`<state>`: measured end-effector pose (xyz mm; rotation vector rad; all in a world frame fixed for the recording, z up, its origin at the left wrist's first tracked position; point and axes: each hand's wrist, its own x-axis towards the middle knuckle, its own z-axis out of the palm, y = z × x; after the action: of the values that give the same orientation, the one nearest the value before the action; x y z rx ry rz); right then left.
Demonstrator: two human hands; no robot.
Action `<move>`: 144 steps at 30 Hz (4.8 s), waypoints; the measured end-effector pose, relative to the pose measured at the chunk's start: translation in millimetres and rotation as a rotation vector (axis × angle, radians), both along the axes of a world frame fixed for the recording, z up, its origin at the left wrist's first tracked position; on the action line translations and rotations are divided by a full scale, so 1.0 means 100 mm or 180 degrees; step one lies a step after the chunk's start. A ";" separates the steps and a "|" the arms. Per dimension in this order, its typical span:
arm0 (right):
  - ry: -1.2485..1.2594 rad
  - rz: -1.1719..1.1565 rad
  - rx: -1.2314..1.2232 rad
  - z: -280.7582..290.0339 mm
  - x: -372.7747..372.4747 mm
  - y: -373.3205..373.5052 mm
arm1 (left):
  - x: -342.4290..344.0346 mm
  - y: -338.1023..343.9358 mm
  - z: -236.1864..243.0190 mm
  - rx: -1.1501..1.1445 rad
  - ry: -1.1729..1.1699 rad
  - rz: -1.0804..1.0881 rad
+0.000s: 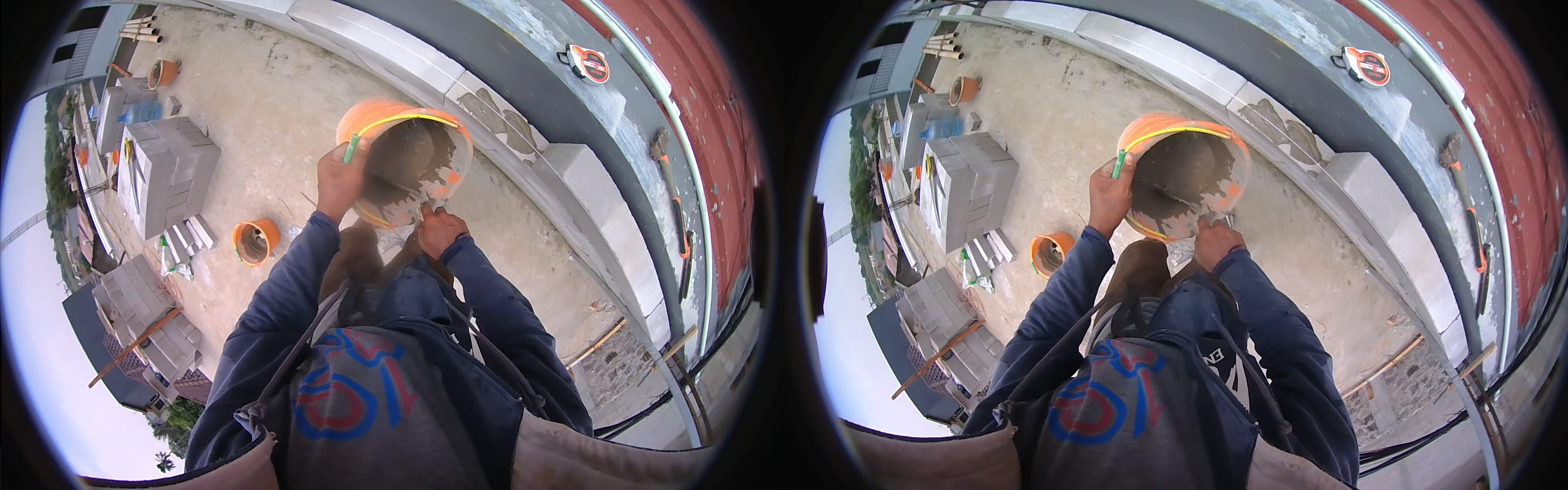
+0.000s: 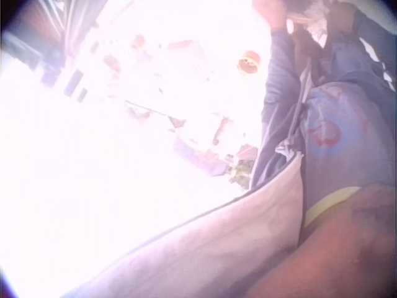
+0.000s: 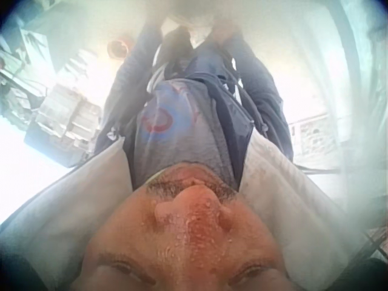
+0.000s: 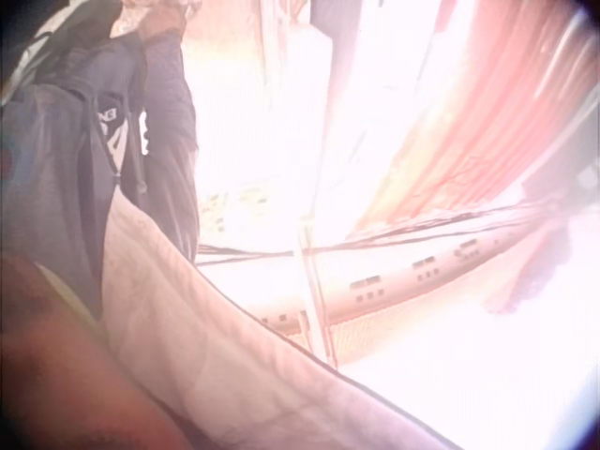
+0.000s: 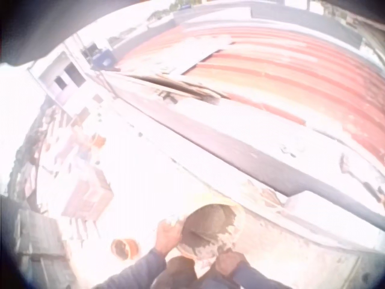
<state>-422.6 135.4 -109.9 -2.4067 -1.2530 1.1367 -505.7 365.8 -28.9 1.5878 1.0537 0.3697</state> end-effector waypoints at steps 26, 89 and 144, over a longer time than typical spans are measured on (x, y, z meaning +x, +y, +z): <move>0.0843 -0.1948 0.1356 -0.66 1.36 -0.22 | -1.08 0.34 -0.73 -0.0680 -0.0062 0.1709; -0.0041 -0.1627 0.0531 -0.64 1.91 1.21 | -1.94 1.63 -0.81 -0.0666 0.0353 0.1680; 0.1794 -0.3164 0.1427 -1.04 1.09 3.23 | -2.02 1.59 -1.09 -0.0657 0.0298 0.1035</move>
<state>-313.4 458.9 -214.3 -1.7570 -0.0506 0.9349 -707.8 524.4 -137.9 1.2610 1.3824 0.3932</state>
